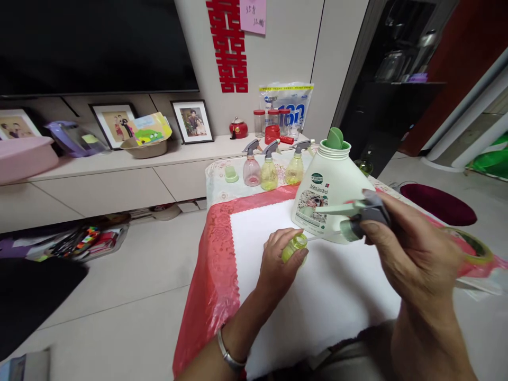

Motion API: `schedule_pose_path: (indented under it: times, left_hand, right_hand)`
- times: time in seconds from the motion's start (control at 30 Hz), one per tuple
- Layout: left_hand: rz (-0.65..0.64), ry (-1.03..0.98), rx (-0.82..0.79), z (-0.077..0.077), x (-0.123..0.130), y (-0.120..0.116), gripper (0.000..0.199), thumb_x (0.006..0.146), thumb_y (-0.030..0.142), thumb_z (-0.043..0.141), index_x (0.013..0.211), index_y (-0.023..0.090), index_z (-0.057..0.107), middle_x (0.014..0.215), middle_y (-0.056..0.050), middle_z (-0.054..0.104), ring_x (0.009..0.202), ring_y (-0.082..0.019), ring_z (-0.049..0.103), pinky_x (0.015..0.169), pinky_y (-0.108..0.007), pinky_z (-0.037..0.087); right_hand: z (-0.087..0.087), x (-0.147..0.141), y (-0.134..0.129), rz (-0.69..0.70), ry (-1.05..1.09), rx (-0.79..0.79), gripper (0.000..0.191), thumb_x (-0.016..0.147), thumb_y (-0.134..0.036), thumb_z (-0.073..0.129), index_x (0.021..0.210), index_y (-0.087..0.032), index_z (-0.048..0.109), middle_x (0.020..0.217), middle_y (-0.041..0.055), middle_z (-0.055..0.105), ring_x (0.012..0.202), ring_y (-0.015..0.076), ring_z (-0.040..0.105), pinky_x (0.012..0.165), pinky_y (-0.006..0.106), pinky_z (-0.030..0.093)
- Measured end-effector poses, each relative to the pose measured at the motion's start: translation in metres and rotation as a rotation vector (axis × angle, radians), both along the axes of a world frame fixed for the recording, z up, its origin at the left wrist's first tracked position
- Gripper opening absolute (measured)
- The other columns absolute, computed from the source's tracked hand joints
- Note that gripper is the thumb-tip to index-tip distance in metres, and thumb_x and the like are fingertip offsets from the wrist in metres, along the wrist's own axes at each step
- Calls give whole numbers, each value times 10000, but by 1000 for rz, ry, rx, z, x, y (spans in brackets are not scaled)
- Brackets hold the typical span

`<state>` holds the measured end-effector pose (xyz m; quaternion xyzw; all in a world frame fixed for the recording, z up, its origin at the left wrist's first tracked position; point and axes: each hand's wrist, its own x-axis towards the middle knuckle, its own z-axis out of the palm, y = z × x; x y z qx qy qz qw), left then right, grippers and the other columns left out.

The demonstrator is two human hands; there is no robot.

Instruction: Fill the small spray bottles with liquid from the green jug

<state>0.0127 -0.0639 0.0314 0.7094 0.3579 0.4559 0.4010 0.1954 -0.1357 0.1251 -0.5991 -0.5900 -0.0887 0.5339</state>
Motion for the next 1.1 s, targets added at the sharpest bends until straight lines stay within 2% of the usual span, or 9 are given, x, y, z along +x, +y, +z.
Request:
schedule_pose_path:
  times: [0.1,0.2,0.27,0.4,0.6,0.83,0.93,1.1]
  left_hand:
    - [15,-1,50,-5,1,-1,314,872,244,651,1184,245,685,1183,-82,698,1133,-267,614,1023,-444,457]
    - [30,-18,102,-10,1,0,324,894,258,625,1215,229,656,1190,-85,699,1126,-259,620,1014,-453,468]
    - [43,-20,115,-12,0,1,329,900,267,618,1226,226,643,1190,-85,702,1120,-256,626,1007,-454,478]
    - [43,-36,89,-14,-2,2,326,899,267,617,1223,225,636,1202,-84,699,1135,-255,627,1023,-455,482]
    - [-1,-58,69,-14,-5,5,314,894,265,615,1199,193,637,1196,-106,691,1129,-269,627,1018,-468,490]
    - [4,-57,28,-15,-6,6,302,862,230,639,1164,222,633,1179,-80,700,1125,-265,633,1019,-463,486]
    - [19,-52,14,-17,-5,7,354,822,207,671,1171,230,617,1175,-70,699,1122,-268,628,1012,-470,483]
    - [21,-43,6,-19,-4,7,426,789,187,695,1202,217,593,1200,-78,683,1141,-282,608,1015,-491,476]
  right_hand:
    - [7,-15,19,151,-313,-11,312,973,-294,598,1270,-210,639,1071,25,696,864,136,671,787,239,532]
    - [1,-28,35,293,-354,-87,299,977,-245,593,1264,-162,611,1163,40,675,1009,141,666,850,234,533]
    - [-6,-33,40,331,-350,-130,298,972,-226,602,1260,-151,605,1179,37,667,1045,135,654,876,230,524]
    - [-14,-38,41,368,-318,-169,267,963,-200,613,1228,-165,610,1119,4,666,989,96,639,849,198,501]
    - [-16,-41,45,383,-273,-201,259,951,-202,634,1206,-172,611,1097,-12,664,959,83,629,832,191,478]
    - [-17,-45,45,407,-279,-248,242,942,-219,651,1180,-178,628,1060,-16,664,911,76,621,796,188,471]
    - [-16,-47,46,424,-274,-252,271,933,-229,668,1197,-183,630,1035,-19,665,883,70,613,772,183,462]
    - [-20,-46,49,461,-83,-340,311,885,-280,726,1182,-210,666,1035,-9,670,919,109,617,817,228,458]
